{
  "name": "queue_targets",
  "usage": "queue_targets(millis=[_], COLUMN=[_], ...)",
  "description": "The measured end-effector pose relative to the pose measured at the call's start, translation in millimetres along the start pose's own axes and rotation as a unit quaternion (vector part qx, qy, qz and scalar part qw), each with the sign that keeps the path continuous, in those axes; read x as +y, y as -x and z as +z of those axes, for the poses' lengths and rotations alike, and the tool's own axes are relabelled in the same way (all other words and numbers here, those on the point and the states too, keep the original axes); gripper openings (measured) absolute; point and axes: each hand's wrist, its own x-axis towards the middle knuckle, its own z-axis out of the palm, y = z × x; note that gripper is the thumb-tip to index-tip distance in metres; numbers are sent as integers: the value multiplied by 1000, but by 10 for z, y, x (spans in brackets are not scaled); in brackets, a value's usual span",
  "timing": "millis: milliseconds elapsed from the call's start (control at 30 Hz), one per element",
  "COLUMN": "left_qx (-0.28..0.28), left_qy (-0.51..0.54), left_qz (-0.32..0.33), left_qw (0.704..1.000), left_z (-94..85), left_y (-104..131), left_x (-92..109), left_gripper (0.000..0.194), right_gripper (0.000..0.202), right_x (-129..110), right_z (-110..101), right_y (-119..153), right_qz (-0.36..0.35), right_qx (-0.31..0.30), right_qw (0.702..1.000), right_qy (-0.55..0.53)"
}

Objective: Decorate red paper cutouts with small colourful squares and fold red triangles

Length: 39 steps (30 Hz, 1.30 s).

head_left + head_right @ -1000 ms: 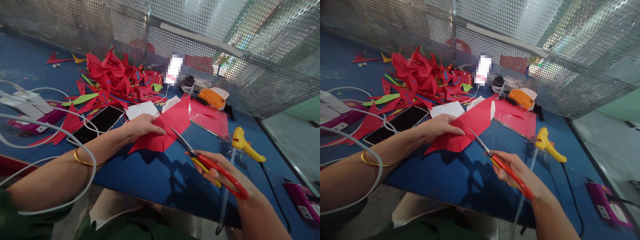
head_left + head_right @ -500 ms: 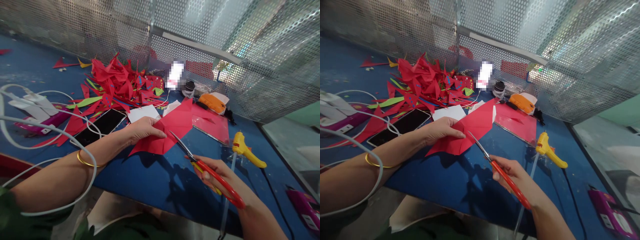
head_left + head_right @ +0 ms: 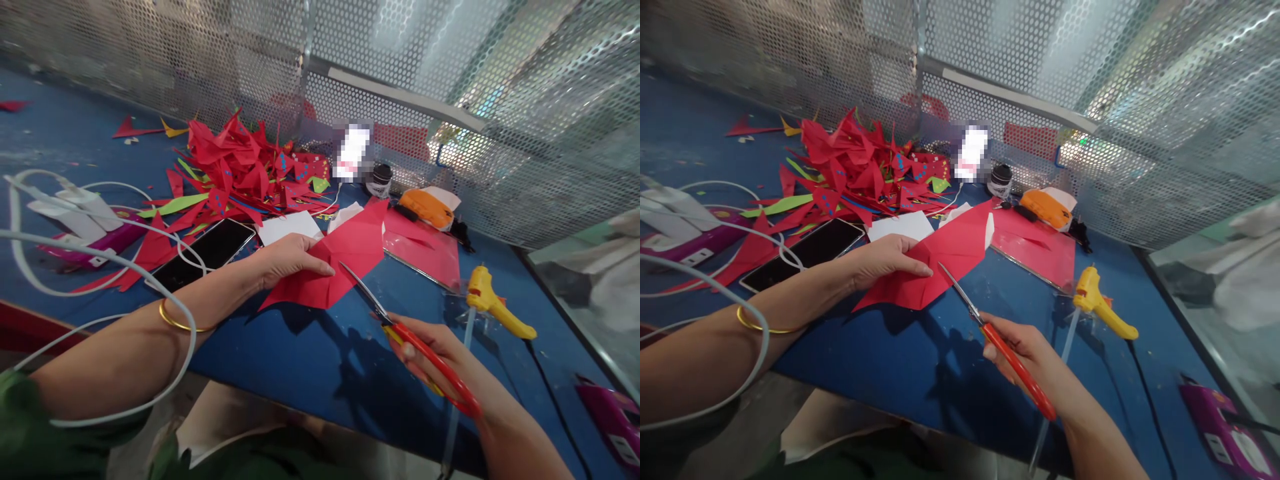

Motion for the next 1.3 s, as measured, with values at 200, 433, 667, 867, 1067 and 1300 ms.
queue_targets(millis=[200,433,667,867,1067,1300], left_qx=[21,24,26,8,-10,-1], left_qy=[-26,-20,-31,-22,-18,-13], left_qz=[30,42,51,40,8,14], left_qw=[999,999,998,999,1000,1000], left_z=[-15,-17,-7,-19,-15,-3], left_y=[-13,-25,-13,-28,-29,-13], left_x=[7,11,27,-25,-30,-16], left_gripper=[21,8,7,25,24,29], right_gripper=[69,66,68,73,66,48], right_x=[1,-68,-106,-40,-4,-27], right_z=[-24,-13,-31,-10,-15,-13], right_y=[25,25,58,68,60,26], right_qz=[27,21,-29,-65,-36,-22], right_qx=[8,26,40,18,-7,-30], right_qw=[999,997,993,993,993,994], right_qy=[42,70,105,102,109,102])
